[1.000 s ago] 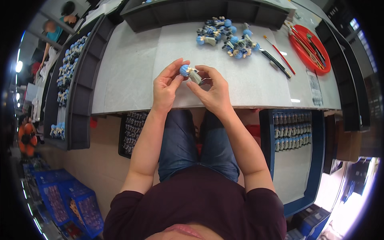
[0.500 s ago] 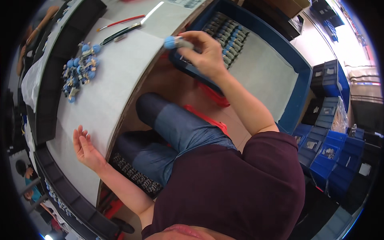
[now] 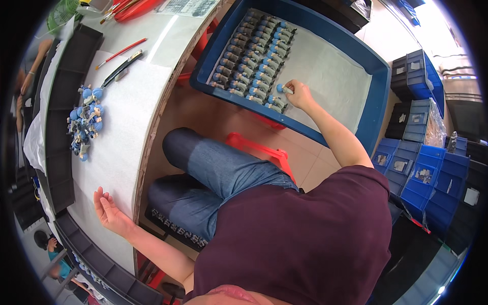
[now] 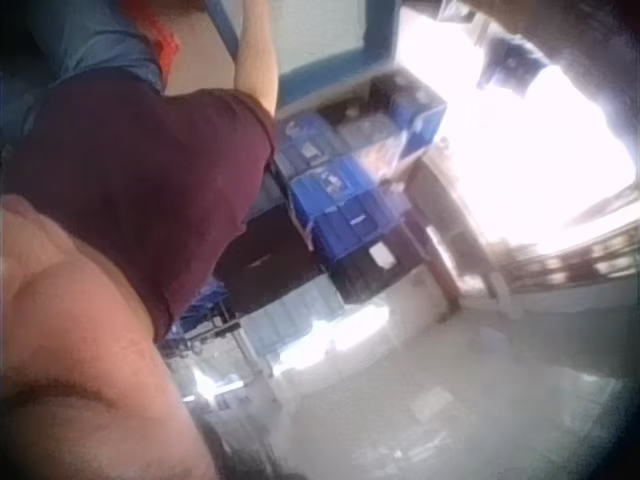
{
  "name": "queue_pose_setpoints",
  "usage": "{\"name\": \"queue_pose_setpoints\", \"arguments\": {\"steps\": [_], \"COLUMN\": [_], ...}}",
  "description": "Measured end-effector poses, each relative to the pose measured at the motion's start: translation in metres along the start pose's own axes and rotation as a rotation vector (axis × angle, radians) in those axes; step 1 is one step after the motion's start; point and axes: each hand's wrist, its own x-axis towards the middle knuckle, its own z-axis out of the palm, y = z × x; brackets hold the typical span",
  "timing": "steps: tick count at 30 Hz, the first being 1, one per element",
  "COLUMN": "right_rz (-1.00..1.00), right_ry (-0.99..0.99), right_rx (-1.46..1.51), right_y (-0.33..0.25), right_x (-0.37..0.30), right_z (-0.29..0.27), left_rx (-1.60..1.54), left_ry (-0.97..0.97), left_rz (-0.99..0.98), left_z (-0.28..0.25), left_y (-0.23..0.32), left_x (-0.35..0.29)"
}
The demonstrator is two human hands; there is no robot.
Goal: The person assembles small blue and white figurines at a workbench. They pick up individual parts, attach them to the main body of the figures, and place the completed units into a blue tray. The process involves repetitive handling of small components and organizing the finished items.
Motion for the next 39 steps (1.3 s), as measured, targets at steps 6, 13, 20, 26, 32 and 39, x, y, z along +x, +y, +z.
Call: {"name": "queue_pose_setpoints", "arguments": {"steps": [6,13,20,26,32,39], "right_rz": [-0.064,-0.368,-0.975,-1.500,-1.583,-1.283], "right_ry": [-0.088,0.164,0.100,-0.050,0.120,-0.247], "right_rx": [-0.021,0.141,0.514,0.289,-0.208,0.581], "right_y": [-0.018,-0.074,-0.324,-0.470,-0.506,-0.496], "right_x": [-0.003,0.003,-0.047,-0.075,-0.056,-0.094], "right_z": [0.000,-0.020,-0.045,0.011,0.042,0.042], "left_rx": [-0.048,-0.081,-0.201,-0.237,-0.243,-0.193], "left_ry": [0.005,0.007,-0.038,-0.013,-0.034,-0.038], "left_rz": [-0.013,-0.020,-0.021,-0.039,-0.038,-0.053], "left_z": [-0.009,-0.001,-0.005,-0.013,-0.007,-0.010], "left_y": [-0.006,0.001,0.002,-0.005,-0.007,0.000], "left_x": [0.000,0.000,-0.001,-0.001,0.002,-0.001]}}
